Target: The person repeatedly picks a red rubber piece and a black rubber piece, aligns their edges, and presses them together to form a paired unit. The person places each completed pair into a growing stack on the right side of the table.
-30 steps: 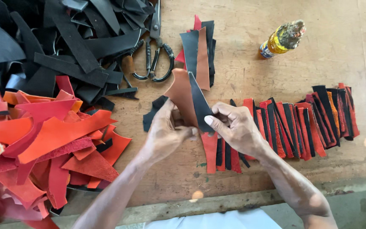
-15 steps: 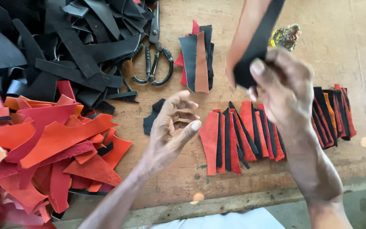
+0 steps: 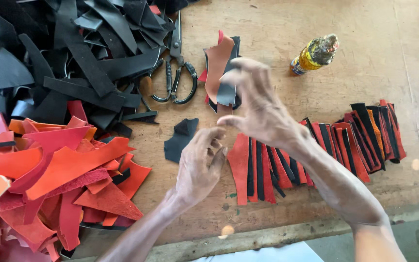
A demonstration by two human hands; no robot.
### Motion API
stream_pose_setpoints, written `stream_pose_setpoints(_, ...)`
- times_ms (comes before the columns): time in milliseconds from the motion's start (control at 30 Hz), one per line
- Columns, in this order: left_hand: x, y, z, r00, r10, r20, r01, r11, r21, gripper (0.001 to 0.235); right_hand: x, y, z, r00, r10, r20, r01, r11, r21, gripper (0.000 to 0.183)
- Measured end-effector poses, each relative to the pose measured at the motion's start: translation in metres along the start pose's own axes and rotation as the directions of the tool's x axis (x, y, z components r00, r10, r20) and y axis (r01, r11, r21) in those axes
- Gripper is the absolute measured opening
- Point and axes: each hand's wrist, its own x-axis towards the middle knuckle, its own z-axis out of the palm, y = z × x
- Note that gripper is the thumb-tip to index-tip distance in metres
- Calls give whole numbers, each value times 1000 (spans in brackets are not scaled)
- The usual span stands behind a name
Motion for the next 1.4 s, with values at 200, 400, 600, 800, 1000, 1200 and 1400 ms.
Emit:
stream_pose_setpoints(200, -3, -2, 2, 999, -29, 28, 27, 999, 47, 39, 18, 16, 11, 997, 22, 71, -18, 998, -61, 51)
stream_pose_setpoints(400, -2, -1, 5, 1000, -10, 21, 9, 998, 58, 39, 25, 27, -2, 992, 124, 33, -123, 992, -28, 53)
stream_pose_setpoints(600, -3, -10, 5, 999, 31, 43, -40, 978, 206, 37, 2, 17, -33, 988, 153, 19, -154, 987, 50, 51)
stream_pose_setpoints(800, 0, -6, 15, 965, -39, 258, -52, 940, 337, 69, -49, -9, -62, 944, 282, 168, -301, 948, 100, 27)
stream_pose_setpoints(1000, 0, -4, 29, 966, -8, 259, -83, 937, 338, 83, -82, -31, -46, 821, 451, 350, -551, 788, 275, 41)
stream_pose_setpoints(1200, 4, -10, 33, 956, -61, 285, 3, 980, 198, 54, -89, -25, -37, 860, 397, 321, -489, 821, 296, 43)
stream_pose_setpoints(1400, 1, -5, 32, 982, 92, 168, -119, 980, 157, 41, -94, -25, -28, 915, 310, 258, -366, 906, 210, 46)
